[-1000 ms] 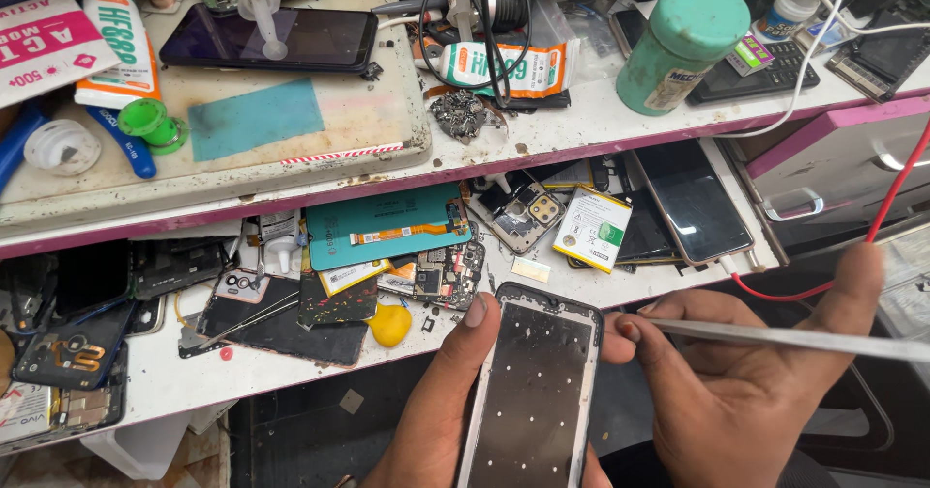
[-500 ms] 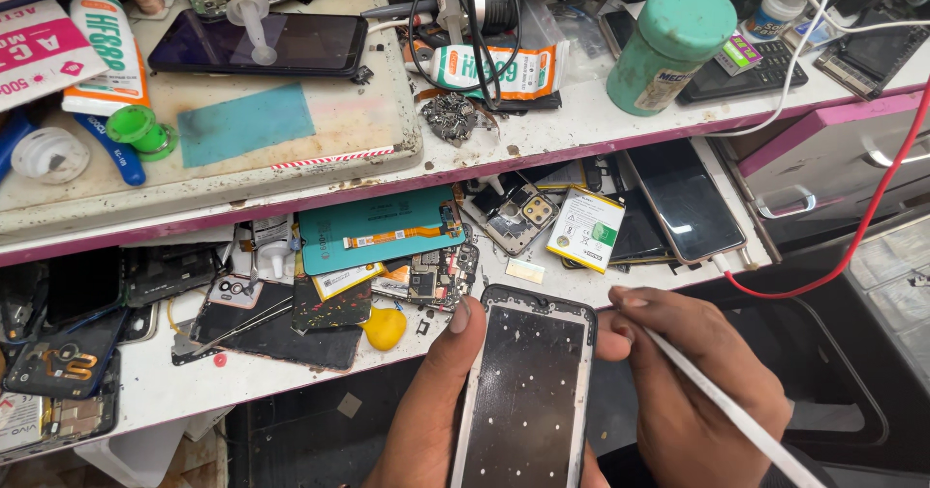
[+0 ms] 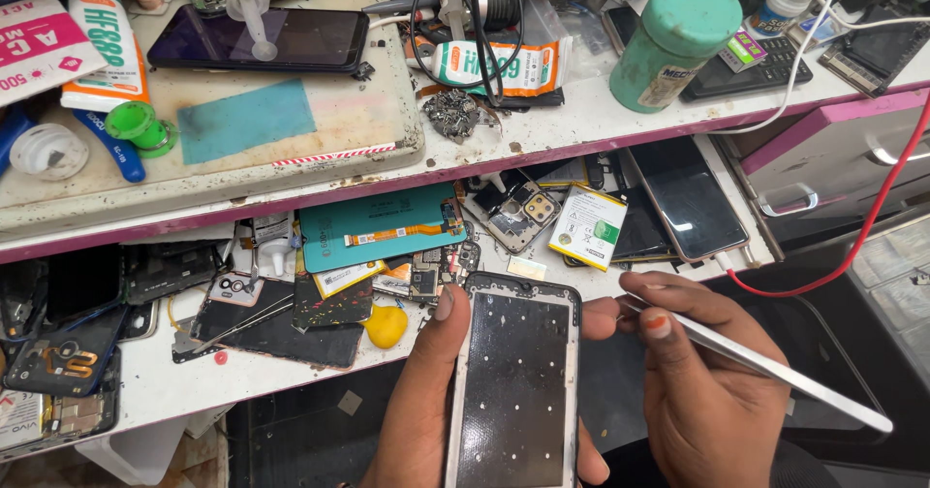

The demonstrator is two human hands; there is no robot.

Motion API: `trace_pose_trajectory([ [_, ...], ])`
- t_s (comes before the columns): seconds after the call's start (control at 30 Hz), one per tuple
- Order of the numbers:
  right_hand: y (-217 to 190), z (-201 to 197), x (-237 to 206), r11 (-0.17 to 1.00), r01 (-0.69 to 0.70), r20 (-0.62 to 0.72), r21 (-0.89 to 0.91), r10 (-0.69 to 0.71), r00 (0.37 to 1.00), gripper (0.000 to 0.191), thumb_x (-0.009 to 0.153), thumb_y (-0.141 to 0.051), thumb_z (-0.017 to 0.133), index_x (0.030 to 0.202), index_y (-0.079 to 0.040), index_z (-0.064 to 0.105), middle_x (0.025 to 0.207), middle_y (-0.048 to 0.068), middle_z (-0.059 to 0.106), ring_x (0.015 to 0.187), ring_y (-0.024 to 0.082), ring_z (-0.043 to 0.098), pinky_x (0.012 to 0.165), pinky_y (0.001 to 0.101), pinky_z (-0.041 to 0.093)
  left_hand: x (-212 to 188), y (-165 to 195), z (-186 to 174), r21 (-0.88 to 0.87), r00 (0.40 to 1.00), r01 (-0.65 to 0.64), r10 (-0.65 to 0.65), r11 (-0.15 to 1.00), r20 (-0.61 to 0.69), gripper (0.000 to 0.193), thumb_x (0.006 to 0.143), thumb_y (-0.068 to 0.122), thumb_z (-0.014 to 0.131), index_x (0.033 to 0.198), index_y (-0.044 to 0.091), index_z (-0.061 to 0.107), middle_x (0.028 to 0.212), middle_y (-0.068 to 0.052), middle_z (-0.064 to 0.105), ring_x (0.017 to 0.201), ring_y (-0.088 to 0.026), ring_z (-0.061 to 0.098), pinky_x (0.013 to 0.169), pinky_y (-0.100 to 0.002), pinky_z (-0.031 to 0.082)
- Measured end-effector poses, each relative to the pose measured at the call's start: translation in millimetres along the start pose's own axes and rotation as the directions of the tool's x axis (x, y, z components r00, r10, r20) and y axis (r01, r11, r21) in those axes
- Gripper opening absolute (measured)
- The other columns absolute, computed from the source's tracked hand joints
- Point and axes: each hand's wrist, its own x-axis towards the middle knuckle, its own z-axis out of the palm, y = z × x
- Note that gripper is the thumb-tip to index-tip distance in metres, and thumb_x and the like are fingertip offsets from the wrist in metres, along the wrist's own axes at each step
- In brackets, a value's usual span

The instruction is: The person connects a charging cable to a disassembled smartphone, observes the charging indicator, and then uses a metal tool to pry and separate the screen assembly from the phone body. The person handles the phone, charging cable, and metal tool throughout the process.

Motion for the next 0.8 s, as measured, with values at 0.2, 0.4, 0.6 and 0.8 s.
trace_pose_trajectory([
  [0.2, -8.0, 8.3, -2.1, 0.898, 0.172, 0.051, -0.406, -0.166, 0.985, 0.014, 0.096, 0.003, 0.071, 0.109, 0.007, 0.069, 0.117, 0.021, 0.071, 0.112, 0.022, 0.070, 0.102, 0.0299, 0.055, -0.9, -2.3, 0.7, -0.015, 0.999, 0.015, -0.015, 1.000, -0.042, 0.086, 0.104, 0.062, 0.035, 0.142, -0.012, 0.058, 0.122, -0.029, 0.075, 0.057, -0.033, 0.073, 0.050, -0.040, 0.061],
  [0.4, -15.5, 18.0, -3.8, 0.720, 0.293, 0.149, -0.629, -0.259, 0.954, 0.016, 0.088, 0.011, 0.070, 0.102, 0.003, 0.068, 0.112, 0.019, 0.074, 0.107, 0.023, 0.075, 0.095, 0.0300, 0.059, -1.7, -2.5, 2.1, -0.016, 1.000, -0.007, 0.007, 1.000, 0.007, 0.088, 0.103, 0.063, 0.029, 0.142, -0.010, 0.058, 0.120, -0.028, 0.075, 0.059, -0.031, 0.072, 0.052, -0.039, 0.060],
  [0.6, -23.1, 24.2, -6.5, 0.589, 0.404, 0.289, -0.700, -0.284, 0.914, 0.022, 0.085, 0.014, 0.069, 0.102, 0.001, 0.066, 0.115, 0.018, 0.075, 0.103, 0.023, 0.076, 0.089, 0.0295, 0.061, -3.3, -0.3, 1.3, -0.080, 1.000, 0.011, -0.009, 0.997, 0.028, 0.103, 0.101, 0.074, 0.029, 0.140, -0.017, 0.060, 0.098, -0.029, 0.070, 0.058, -0.030, 0.071, 0.051, -0.037, 0.058],
  [0.8, -26.2, 30.1, -3.2, 0.623, 0.423, 0.293, -0.658, -0.306, 0.906, 0.019, 0.088, 0.012, 0.069, 0.102, 0.001, 0.064, 0.119, 0.020, 0.074, 0.108, 0.023, 0.075, 0.093, 0.0298, 0.059, -0.6, 1.2, -0.7, -0.030, 1.000, -0.025, 0.026, 0.999, 0.010, 0.098, 0.093, 0.071, 0.031, 0.135, -0.012, 0.058, 0.117, -0.022, 0.073, 0.058, -0.030, 0.072, 0.049, -0.037, 0.058],
])
